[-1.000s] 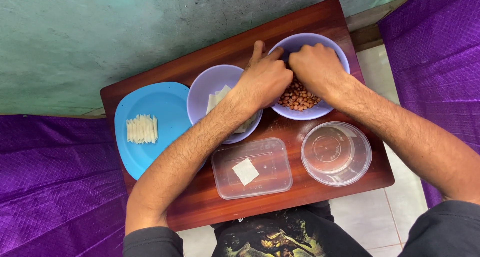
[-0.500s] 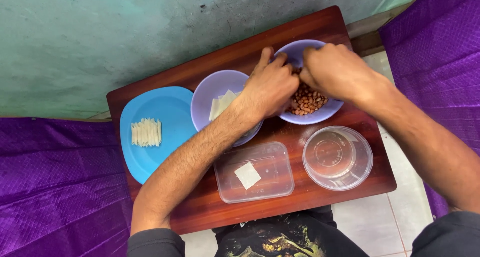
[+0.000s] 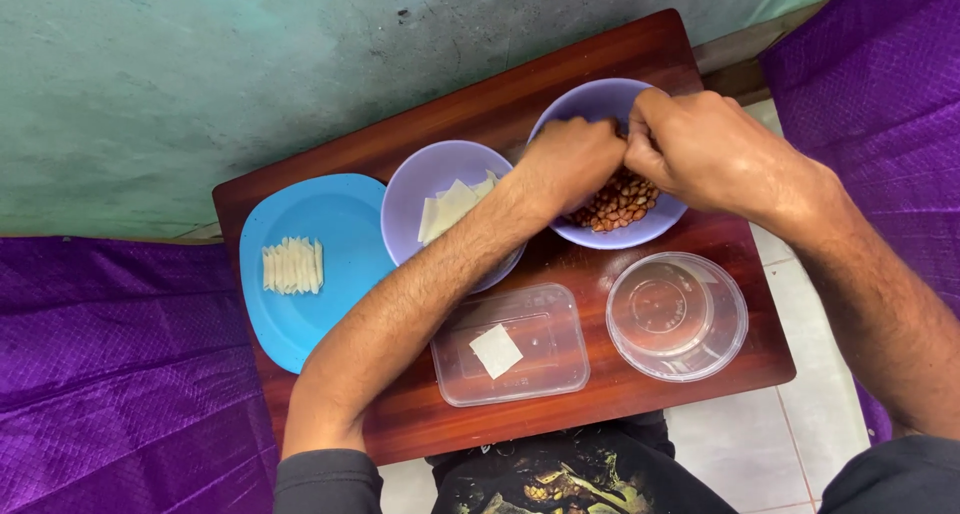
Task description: Rolling peanuts into small pastry sheets to prepare snacks.
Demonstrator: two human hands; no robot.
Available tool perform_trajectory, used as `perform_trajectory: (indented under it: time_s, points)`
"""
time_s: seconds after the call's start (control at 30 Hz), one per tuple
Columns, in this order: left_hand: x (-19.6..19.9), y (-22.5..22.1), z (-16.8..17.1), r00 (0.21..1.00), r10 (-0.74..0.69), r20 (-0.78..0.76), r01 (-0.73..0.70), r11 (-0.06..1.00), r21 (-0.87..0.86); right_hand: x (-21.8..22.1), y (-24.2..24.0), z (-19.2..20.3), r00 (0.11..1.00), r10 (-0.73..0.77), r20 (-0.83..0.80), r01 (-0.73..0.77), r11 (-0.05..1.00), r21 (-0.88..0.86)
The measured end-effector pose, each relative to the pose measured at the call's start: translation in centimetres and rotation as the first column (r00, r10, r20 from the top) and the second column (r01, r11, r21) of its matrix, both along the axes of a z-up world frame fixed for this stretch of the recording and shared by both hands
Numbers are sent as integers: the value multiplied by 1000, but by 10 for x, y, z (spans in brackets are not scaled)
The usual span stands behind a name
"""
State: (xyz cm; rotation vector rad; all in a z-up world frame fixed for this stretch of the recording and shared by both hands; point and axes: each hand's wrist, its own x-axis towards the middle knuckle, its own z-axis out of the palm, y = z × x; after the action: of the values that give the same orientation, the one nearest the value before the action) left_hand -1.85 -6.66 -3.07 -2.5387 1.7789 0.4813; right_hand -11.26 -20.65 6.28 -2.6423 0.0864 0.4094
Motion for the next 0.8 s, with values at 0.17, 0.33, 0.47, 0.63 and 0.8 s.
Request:
perform_trajectory:
  time_s: [0.17,0.33,0.47,0.63,0.8]
  points:
    - [6,17,50,1000,-15,2,15,992,-122,-10,-7,3,983,9,182,-30,993,114]
    - [7,39,72,996,-79,32,84,968,-237,-22,-4,9,960,-30,279,-44,967,253]
    - [5,54,71,990,-131,43,138,932,-334,-32,6,15,950,-159,267,14,880,476]
    - [-14,79,92,989,-143,48,149,879,-452,-44,11,14,944,-214,253,64,867,494]
    - [-58,120,137,945,-9,326,221,753,-620,-63,23,23,940,-308,144,130,716,686]
